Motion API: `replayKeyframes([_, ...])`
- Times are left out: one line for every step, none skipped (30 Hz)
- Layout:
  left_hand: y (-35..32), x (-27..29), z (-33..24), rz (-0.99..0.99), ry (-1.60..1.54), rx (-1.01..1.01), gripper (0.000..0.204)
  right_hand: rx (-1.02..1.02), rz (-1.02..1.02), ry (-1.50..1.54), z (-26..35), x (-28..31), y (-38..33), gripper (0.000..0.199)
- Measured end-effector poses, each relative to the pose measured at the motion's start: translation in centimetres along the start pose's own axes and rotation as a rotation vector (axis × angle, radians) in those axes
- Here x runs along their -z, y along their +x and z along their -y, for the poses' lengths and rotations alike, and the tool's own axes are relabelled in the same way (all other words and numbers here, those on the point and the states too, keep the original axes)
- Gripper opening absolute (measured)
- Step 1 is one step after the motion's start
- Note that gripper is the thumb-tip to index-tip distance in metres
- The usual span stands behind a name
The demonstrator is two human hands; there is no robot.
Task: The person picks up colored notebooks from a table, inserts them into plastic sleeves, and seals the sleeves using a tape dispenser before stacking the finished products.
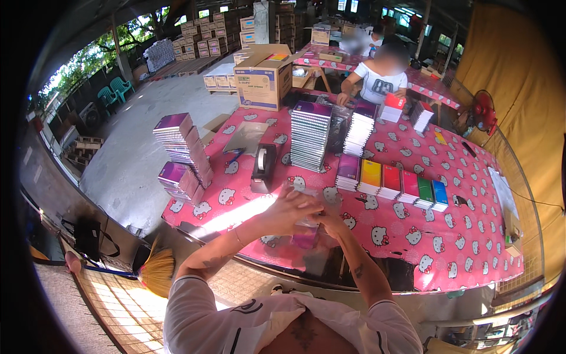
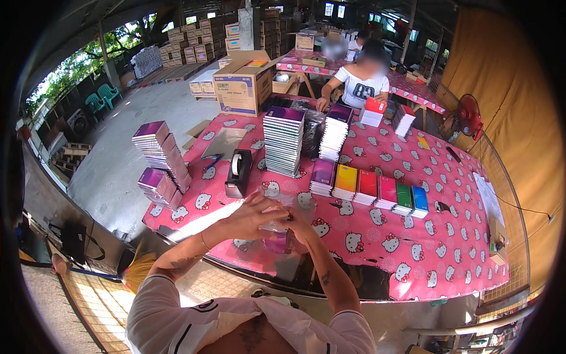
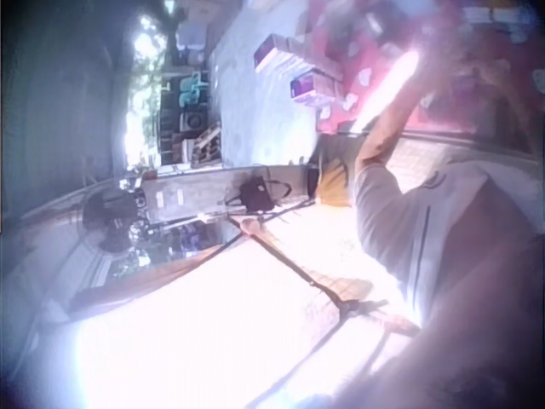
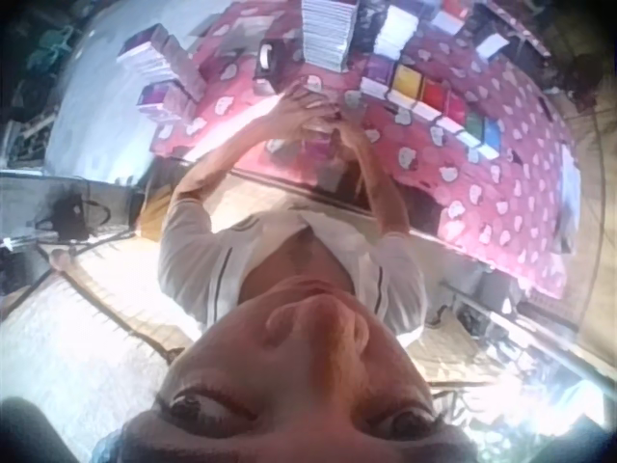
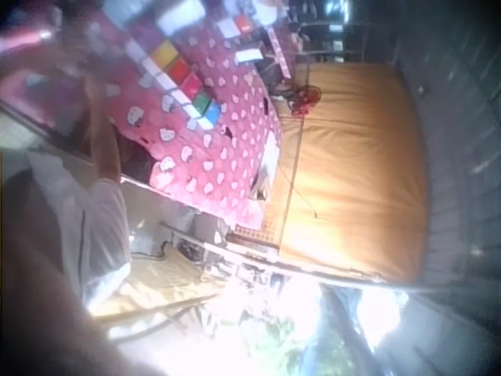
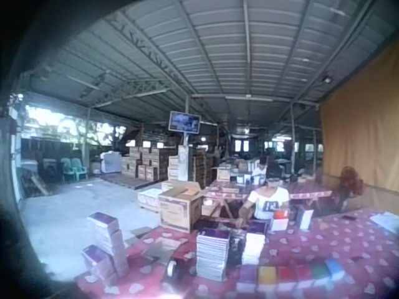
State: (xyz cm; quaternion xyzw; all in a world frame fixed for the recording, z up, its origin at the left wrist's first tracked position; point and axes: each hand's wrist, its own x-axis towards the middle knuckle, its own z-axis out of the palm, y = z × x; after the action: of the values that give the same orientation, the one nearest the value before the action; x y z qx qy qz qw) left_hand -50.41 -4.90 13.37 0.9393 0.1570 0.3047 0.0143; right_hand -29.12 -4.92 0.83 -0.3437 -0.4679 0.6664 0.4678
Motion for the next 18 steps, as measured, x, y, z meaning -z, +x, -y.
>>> replayKeyframes([-1.0,-1.4,0.0,0.083,0.131,-0.052,0.028,-0.001,-0.004,-0.039,-0.5,0.5,0.1,0.048])
replayKeyframes([-1.8,-2.6,0.2,0.166,0.261,-0.105,0.026,-0.002,-0.008,-0.078,-1.1,1.1,0.3,0.048])
replayKeyframes([-1.8,-2.6,0.4,0.159,0.174,-0.111,0.028,0.002,-0.015,-0.118,-1.2,1.4,0.5,0.048])
replayKeyframes([-1.8,-2.5,0.7,0.034,0.095,-0.056,0.029,0.012,-0.018,-0.152,-1.4,1.6,0.5,0.048])
replayKeyframes([-1.6,-2.4,1.1,-0.09,0.015,-0.003,0.031,0.022,-0.022,-0.187,-1.6,1.8,0.5,0.048])
replayKeyframes([-1.5,-2.1,1.1,-0.21,-0.073,0.06,0.033,0.02,-0.028,-0.216,-1.8,1.6,0.0,0.049])
replayKeyframes([-1.3,-1.7,1.6,-0.193,-0.117,0.135,0.03,0.052,-0.03,-0.26,-1.8,1.6,-0.4,0.048])
replayKeyframes([-0.9,-1.4,1.7,-0.15,-0.203,0.175,0.028,0.085,-0.033,-0.305,-1.6,1.8,-0.7,0.047])
replayKeyframes([-0.7,-1.2,1.5,-0.104,-0.29,0.218,0.026,0.115,-0.036,-0.347,-1.0,1.7,-1.2,0.047])
replayKeyframes([-1.8,-1.5,1.6,-0.061,-0.243,0.203,0.024,0.19,0.01,-0.456,0.0,0.7,-1.8,0.051])
replayKeyframes([-2.8,-1.9,1.7,-0.019,-0.2,0.186,0.021,0.263,0.05,-0.562,1.4,-0.5,-2.7,0.054])
replayKeyframes([-3.5,-2.4,1.8,0.022,-0.163,0.159,0.019,0.335,0.079,-0.667,2.0,-1.1,-3.4,0.058])
replayKeyframes([-3.9,-3.1,1.8,0.045,-0.141,0.111,0.018,0.327,0.042,-0.718,1.7,-1.0,-3.7,0.057])
replayKeyframes([-4.3,-3.6,1.8,0.068,-0.121,0.062,0.018,0.317,0.006,-0.769,1.4,-1.0,-3.8,0.057])
replayKeyframes([-3.6,-3.3,1.5,0.017,-0.121,0.018,0.017,0.306,-0.036,-0.824,1.1,-0.8,-4.0,0.056])
replayKeyframes([-3.6,-3.3,1.5,-0.017,-0.303,0.174,0.019,0.378,-0.048,-0.933,0.5,-0.5,-3.9,0.053])
replayKeyframes([-3.7,-3.3,1.6,-0.049,-0.482,0.333,0.022,0.448,-0.059,-1.042,-0.1,-0.2,-3.8,0.049])
replayKeyframes([-3.6,-2.9,1.8,-0.085,-0.65,0.498,0.024,0.526,-0.062,-1.149,-0.7,-0.3,-3.7,0.046])
